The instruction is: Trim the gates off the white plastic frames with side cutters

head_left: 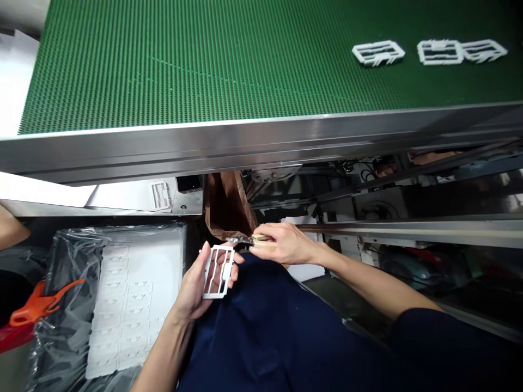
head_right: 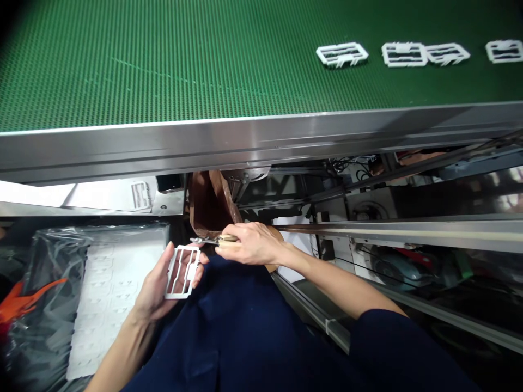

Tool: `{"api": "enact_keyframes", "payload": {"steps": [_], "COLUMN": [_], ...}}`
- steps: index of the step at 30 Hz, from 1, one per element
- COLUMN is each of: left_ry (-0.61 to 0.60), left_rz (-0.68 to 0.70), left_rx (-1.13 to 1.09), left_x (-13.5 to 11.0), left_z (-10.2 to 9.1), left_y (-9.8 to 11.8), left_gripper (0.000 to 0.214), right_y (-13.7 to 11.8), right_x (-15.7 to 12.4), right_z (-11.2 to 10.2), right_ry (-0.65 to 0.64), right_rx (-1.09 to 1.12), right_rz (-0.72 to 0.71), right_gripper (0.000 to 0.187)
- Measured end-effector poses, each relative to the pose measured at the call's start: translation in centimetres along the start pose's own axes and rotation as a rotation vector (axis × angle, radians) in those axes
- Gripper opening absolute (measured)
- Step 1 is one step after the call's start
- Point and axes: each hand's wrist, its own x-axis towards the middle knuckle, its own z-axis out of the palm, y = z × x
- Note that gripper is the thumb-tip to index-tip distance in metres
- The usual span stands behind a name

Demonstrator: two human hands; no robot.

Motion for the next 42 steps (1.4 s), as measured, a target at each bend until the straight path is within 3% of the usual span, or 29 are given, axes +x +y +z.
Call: {"api": "enact_keyframes", "payload": {"steps": [6,10,17,21,27,31,37,42], "left_ry": [-0.004,0.023,0.022,0.016,-0.009,-0.067,-0.046,-0.107], "left_rz": [0.012,0.127,0.529,0.643,0.687,0.595,0.013,-0.067], "left_rx": [-0.089,0.119,0.852,1.01,1.12,0.998,0.109,-0.154], "left_x": [0.4,0.6,0.7,0.7,0.8,1.0,2.1,3.4], "left_z": [0.3,0.4,0.9,1.1,0.7,1.0,2.0,2.0], "left_y": [0.6,0.6,1.1,1.5,1.7,2.0,2.7,3.5], "left_gripper": [0.042,0.045,0.045,0.05,0.054,0.049,0.04,0.043], "right_y": [-0.5,-1.2,-3.8,-3.9,-3.6,-4.0,-4.8,-3.5], "right_x": [0.3,0.6,0.8,0.5,0.2,0.3,0.3,-0.7], "right_z": [0.3,0.8,1.3,1.8,2.5,2.6,2.1,2.2], "right_ry": [0.059,0.145,0.227,0.235,0.267,0.319,0.494,0.643], "right_rx": [0.38,0.623,1.02,1.106,1.054,0.979,0.898,0.884], "right_rz": [0.225,0.268,0.158,0.073,0.046,0.082,0.201,0.253], "right_gripper": [0.032,0.028,0.02,0.021,0.022,0.018,0.015,0.016]}}
